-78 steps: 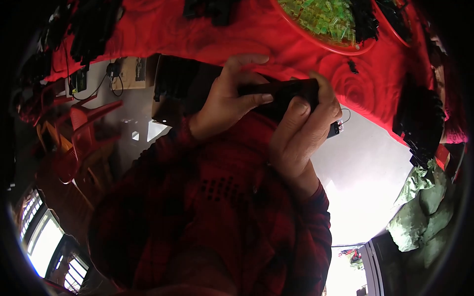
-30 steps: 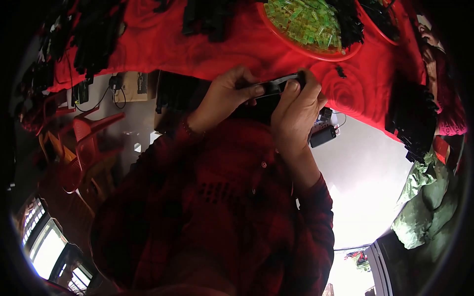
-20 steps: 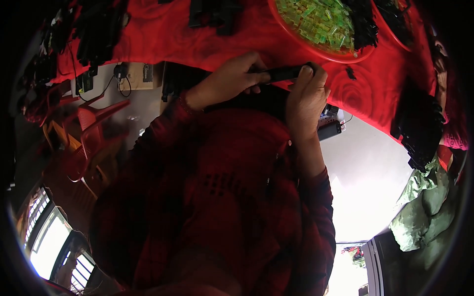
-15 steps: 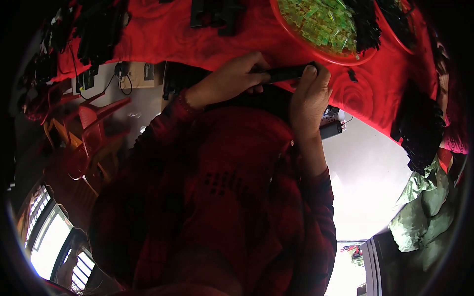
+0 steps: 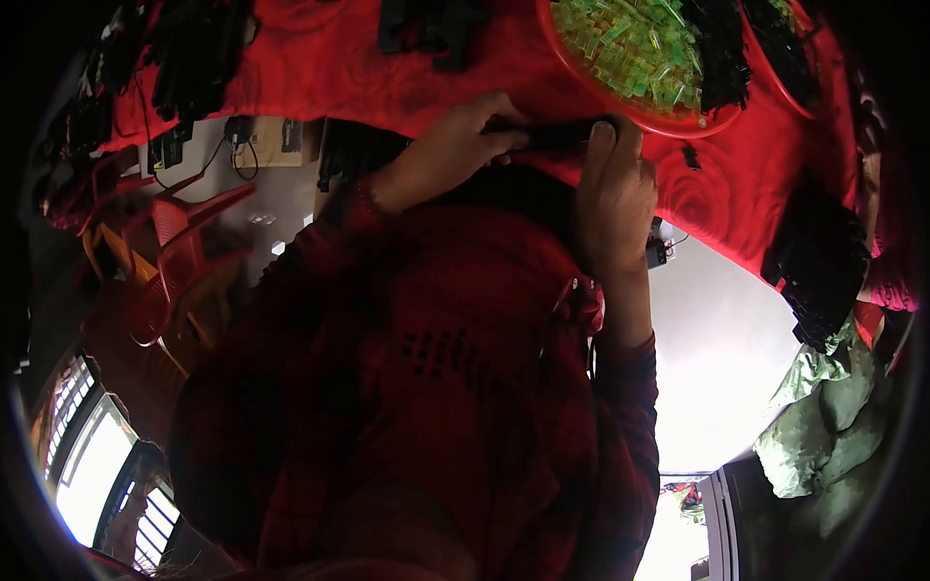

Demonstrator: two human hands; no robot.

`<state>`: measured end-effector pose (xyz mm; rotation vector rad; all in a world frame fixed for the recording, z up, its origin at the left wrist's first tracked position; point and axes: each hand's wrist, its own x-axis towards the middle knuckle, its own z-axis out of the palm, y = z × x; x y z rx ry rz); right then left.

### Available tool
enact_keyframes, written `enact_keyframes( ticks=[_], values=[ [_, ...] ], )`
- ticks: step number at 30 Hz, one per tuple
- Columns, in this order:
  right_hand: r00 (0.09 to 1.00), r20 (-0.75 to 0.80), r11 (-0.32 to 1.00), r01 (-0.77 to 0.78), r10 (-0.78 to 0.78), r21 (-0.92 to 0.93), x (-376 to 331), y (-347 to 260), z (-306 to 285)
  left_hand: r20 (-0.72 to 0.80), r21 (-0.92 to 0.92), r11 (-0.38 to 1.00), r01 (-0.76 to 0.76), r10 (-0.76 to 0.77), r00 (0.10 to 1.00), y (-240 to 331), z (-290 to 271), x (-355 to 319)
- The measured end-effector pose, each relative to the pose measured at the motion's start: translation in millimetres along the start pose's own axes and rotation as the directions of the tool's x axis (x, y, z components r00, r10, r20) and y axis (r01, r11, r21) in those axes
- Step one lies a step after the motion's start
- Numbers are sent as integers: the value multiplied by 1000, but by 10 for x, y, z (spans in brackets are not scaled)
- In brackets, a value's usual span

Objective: The person assembles toy gun components by inserting small pieces into black plastic parts by hand, organizes plastic body pieces across the table, and installs small inserts into the plastic parts.

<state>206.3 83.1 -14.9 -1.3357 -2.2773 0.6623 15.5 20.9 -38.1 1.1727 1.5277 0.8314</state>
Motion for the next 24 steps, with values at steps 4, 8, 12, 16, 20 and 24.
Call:
enact_keyframes(
  ticks=[4,8,12,16,20,24],
  values=[
    [977,-193,993,70,-86,-92,269,104,-167,-72,146,988,-50,61,996,106,-86,-18],
    [928,-13,884,350,-372,-309,597,305,-132,-182,384,916,-113,196,964,127,-41,-19],
    [900,81,826,426,-428,-368,726,357,-126,-250,615,773,-152,374,893,70,9,13],
    [912,128,845,409,-389,-344,766,342,-128,-191,603,773,-197,380,905,-16,-37,70],
    [987,6,986,160,-160,-39,634,136,-189,-175,527,812,-252,394,902,-83,-87,117],
    [995,101,873,-43,-7,485,370,-109,-123,-172,520,790,-325,470,866,-106,-74,140]
  ],
)
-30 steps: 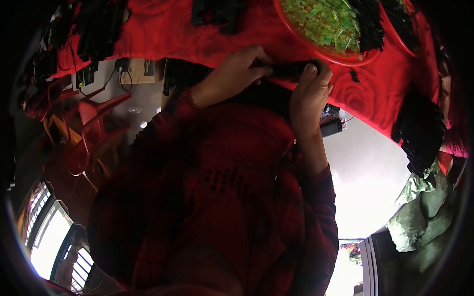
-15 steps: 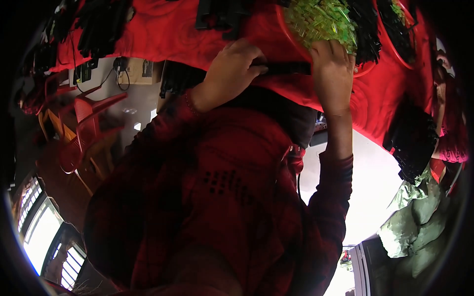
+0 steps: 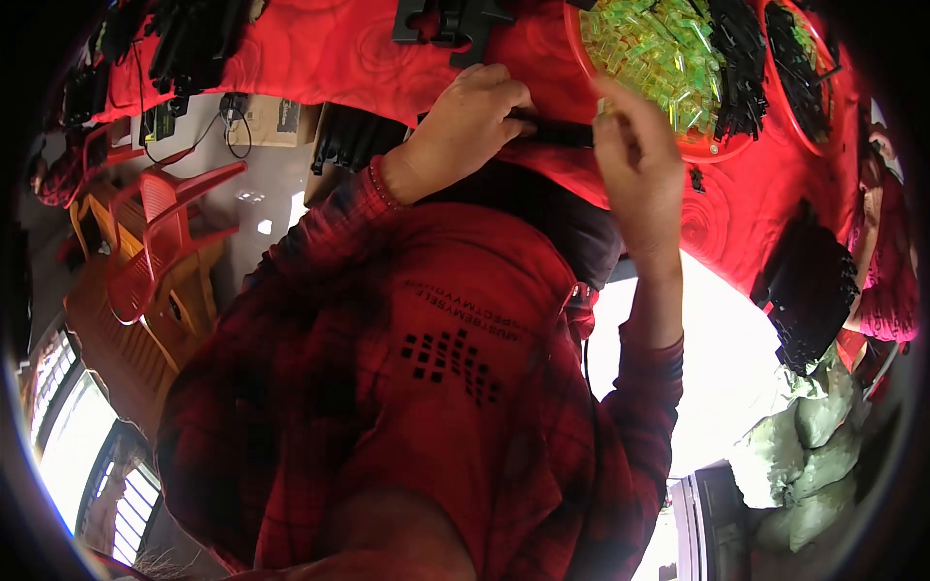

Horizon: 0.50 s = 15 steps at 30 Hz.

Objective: The person assembles toy gun components by inserting small pieces into black plastic parts by hand, organizes plastic body pieces across the table, and installs small inserts into the plastic parts.

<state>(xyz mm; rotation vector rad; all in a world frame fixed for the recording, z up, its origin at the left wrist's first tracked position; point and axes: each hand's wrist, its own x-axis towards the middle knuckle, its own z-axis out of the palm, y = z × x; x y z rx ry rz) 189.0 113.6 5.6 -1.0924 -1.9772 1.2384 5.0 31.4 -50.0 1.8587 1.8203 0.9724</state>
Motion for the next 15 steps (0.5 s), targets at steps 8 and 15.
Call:
enact_keyframes(
  ticks=[8,15],
  values=[
    [997,72,994,48,-41,-101,-269,270,259,-21,12,1000,3,-3,1000,25,19,-17],
    [986,95,947,161,-139,-279,-301,308,355,-33,16,1000,23,-22,999,-26,65,-55]
  ],
)
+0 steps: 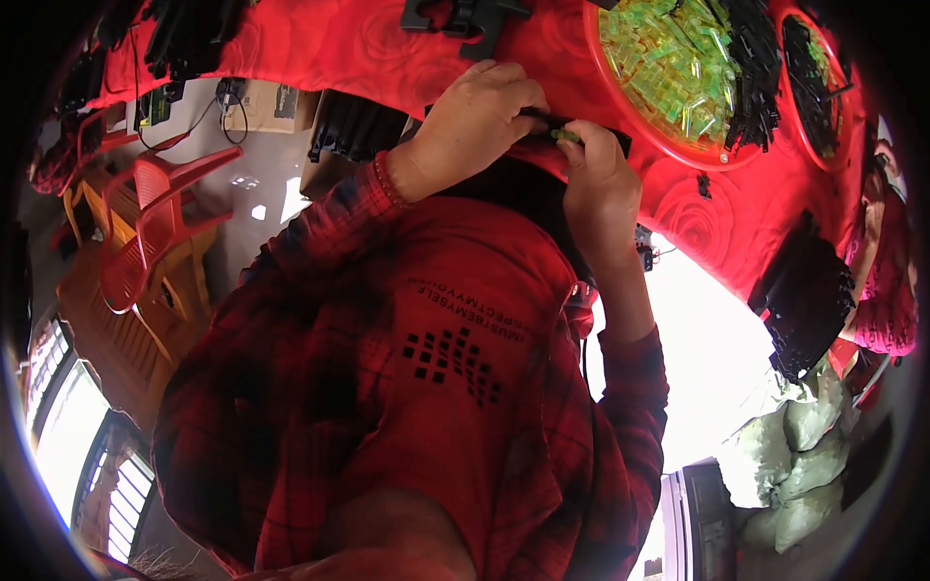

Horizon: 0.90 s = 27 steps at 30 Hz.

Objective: The person assembles toy gun components by inserting small pieces into black plastic parts by hand, organizes plastic body pieces across the table, and installs small inserts into the plastic parts.

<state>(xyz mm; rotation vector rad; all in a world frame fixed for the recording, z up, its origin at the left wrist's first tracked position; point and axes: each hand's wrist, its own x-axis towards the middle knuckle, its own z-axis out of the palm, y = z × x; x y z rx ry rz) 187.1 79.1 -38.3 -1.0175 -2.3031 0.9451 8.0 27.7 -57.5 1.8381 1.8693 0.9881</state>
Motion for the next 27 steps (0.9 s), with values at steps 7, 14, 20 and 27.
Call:
enact_keyframes(
  ticks=[7,14,20,27],
  values=[
    [997,-9,991,81,-82,-108,5,30,22,-10,-39,999,-10,10,1000,14,-35,16],
    [988,-9,974,147,-151,-174,21,47,35,-32,-76,996,-41,38,999,-30,37,18],
    [973,10,938,226,-232,-263,71,35,58,-27,-64,998,-24,22,999,-45,58,44],
    [978,40,934,208,-206,-291,70,1,56,-24,-93,995,-21,19,1000,-42,26,34]
  ],
)
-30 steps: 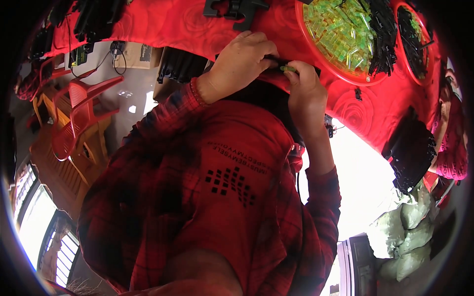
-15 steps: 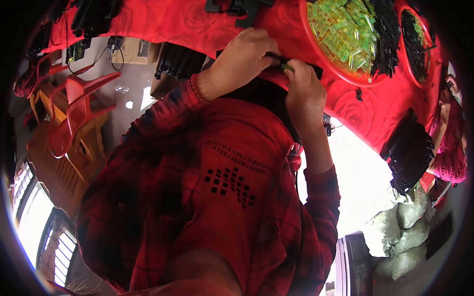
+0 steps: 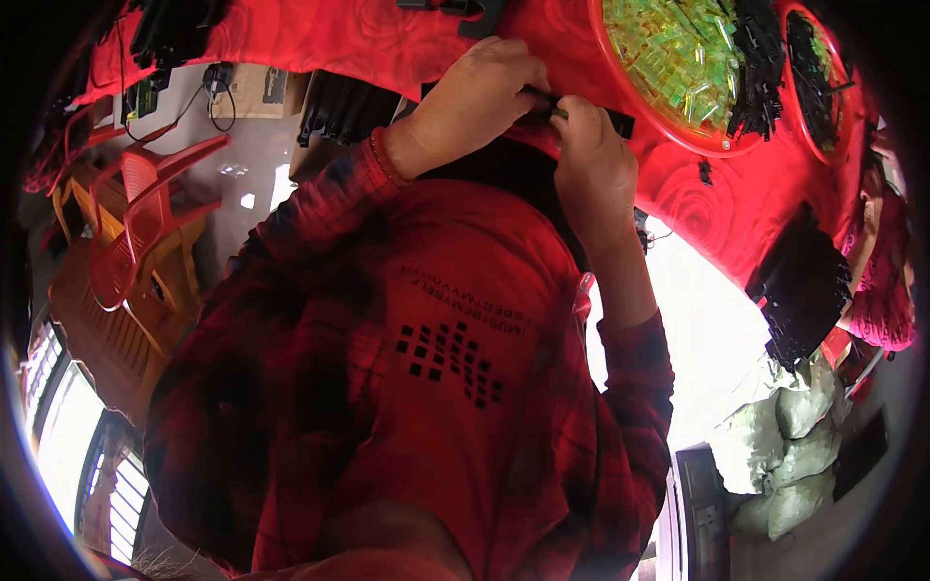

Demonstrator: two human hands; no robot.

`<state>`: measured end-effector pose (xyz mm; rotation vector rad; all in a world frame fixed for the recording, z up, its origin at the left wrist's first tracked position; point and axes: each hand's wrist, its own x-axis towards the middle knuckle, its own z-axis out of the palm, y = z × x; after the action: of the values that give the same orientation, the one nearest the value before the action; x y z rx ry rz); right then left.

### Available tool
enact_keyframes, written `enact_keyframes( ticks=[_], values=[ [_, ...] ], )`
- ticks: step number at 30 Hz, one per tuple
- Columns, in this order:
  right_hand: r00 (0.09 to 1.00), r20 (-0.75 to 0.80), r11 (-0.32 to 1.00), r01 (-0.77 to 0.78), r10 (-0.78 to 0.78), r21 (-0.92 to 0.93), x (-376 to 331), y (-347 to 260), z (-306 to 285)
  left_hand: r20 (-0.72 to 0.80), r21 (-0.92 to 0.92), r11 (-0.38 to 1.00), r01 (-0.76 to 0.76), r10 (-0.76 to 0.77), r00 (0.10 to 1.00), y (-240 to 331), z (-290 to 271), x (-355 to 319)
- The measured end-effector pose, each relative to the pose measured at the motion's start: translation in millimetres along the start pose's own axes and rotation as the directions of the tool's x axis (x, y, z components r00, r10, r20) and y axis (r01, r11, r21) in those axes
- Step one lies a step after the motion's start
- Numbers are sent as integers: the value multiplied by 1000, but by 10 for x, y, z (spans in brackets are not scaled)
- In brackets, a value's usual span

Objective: The person assembles toy gun components by inserting small pieces into black plastic parts by hand, organizes plastic body pieces across the table, and installs small inserts into the plastic parts.

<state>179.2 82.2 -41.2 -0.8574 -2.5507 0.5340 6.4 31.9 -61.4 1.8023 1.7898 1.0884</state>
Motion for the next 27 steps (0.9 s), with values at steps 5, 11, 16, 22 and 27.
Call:
enact_keyframes(
  ticks=[5,11,16,22,27],
  values=[
    [993,42,989,-112,108,101,-37,-8,-41,30,-52,999,8,-7,1000,-7,-22,-13],
    [970,94,944,-239,223,229,-57,-39,-65,75,-26,999,39,-37,996,0,-45,-34],
    [939,71,860,-338,337,383,-91,-73,-51,70,-62,997,47,-43,997,-3,-37,-41],
    [959,33,887,-272,280,374,-74,-52,-24,76,-45,998,51,-48,996,-12,-44,-37],
    [980,-10,935,-187,199,302,-57,-22,-8,84,-61,996,58,-53,995,-17,-50,-30]
  ],
)
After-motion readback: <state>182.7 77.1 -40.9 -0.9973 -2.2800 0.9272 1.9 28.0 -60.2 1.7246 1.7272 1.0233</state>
